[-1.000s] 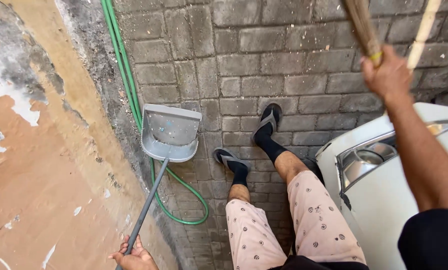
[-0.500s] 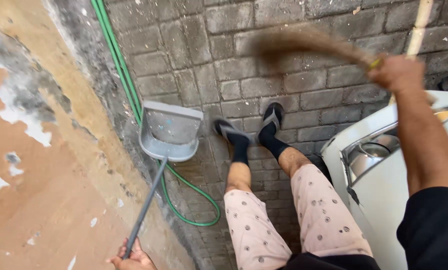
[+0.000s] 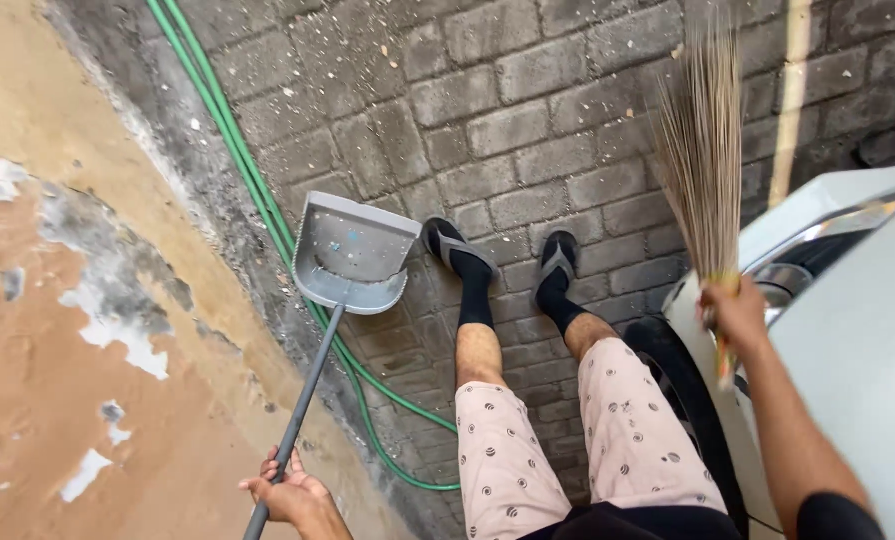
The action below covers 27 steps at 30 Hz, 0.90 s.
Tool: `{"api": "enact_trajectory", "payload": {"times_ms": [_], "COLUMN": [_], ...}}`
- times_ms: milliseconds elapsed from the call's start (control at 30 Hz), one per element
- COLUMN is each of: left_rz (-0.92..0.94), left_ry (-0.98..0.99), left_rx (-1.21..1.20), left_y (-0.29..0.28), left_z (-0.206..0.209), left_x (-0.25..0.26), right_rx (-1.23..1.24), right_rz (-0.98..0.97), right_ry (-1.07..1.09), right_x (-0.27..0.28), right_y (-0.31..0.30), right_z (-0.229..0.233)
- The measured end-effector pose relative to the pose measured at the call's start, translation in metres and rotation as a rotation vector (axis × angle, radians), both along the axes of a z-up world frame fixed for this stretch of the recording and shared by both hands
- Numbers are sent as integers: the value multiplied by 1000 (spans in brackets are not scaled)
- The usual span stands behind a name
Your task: Sweeping dust and debris into a dustpan in an outdoor paved area.
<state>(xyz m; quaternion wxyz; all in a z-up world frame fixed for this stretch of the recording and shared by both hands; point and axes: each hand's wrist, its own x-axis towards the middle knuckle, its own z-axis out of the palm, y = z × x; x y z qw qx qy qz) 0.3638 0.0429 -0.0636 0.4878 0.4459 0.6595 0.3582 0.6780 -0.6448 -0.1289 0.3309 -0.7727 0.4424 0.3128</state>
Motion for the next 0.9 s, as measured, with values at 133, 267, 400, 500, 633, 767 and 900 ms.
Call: {"api": "enact_trajectory", "payload": {"times_ms": [133,267,400,500,633,767,900], "left_rz": [-83,-123,-158,-136,-144,-138,-101], "left_ry": [4,4,12,79,68,110,145], "left_rx": [-47,-61,-64,-88,-94,-35,9], "left_y": [23,38,46,49,53,54,47], "left_z": [-1,-6,-18,-22,-27,-30,-22], "left_x": [47,74,97,123,132,144,175], "right_rx": [20,310,725,684,717,672,682], "right_rz": [-411,-852,-822,-594,-338,-37,134], "right_ry": [93,65,-213,-300,-312,-326,-346], "right_x": [-69,-30,142,237,263,241,219], "right_y": [57,117,252,306,330,338,306], "right_z": [-54,-173,-171,-117,-42,-14,-32]}}
